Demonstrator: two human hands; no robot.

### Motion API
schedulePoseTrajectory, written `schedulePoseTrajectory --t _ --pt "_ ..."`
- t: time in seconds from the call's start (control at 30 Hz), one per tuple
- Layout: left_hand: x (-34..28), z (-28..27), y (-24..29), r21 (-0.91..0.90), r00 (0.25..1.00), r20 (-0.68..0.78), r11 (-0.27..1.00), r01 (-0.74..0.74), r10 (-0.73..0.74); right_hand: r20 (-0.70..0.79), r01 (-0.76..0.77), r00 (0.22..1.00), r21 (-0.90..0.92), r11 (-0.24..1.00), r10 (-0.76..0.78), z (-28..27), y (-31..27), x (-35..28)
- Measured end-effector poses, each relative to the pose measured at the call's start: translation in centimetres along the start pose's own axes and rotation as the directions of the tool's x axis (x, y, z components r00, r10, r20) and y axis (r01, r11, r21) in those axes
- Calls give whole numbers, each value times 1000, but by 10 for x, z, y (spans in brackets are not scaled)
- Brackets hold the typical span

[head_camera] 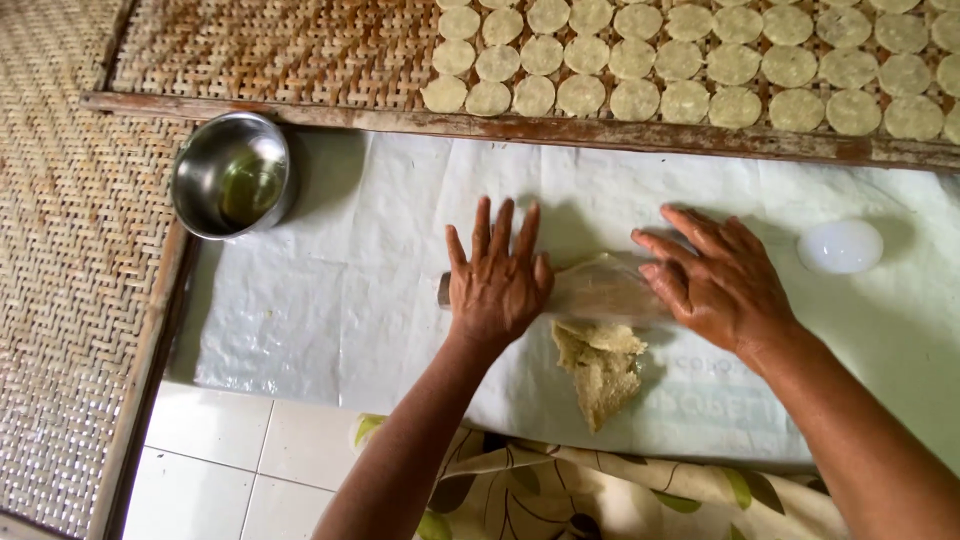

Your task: Flattening a large piece of dough using a plastic-wrapped rolling pin on a flat work surface.

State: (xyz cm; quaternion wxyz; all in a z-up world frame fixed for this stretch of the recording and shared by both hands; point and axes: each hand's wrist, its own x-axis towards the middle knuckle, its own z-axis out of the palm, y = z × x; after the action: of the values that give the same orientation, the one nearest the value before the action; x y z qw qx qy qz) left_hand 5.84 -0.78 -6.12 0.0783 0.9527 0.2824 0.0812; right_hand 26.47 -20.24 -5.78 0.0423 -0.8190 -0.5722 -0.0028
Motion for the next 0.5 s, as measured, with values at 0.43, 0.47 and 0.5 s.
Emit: schedulePoseTrajectory --t 0.43,0.47,0.5 --pt "-47 1 -24 64 944 -94 948 -312 317 -185 98 976 -117 988 -118 -21 -28 -50" --pt "-44 -4 -28 60 929 35 927 -369 368 -62 102 992 -90 991 -108 -31 -29 -52" --pt "-41 -8 -32 48 896 164 904 -425 412 62 102 993 -61 993 -99 -40 -31 -53"
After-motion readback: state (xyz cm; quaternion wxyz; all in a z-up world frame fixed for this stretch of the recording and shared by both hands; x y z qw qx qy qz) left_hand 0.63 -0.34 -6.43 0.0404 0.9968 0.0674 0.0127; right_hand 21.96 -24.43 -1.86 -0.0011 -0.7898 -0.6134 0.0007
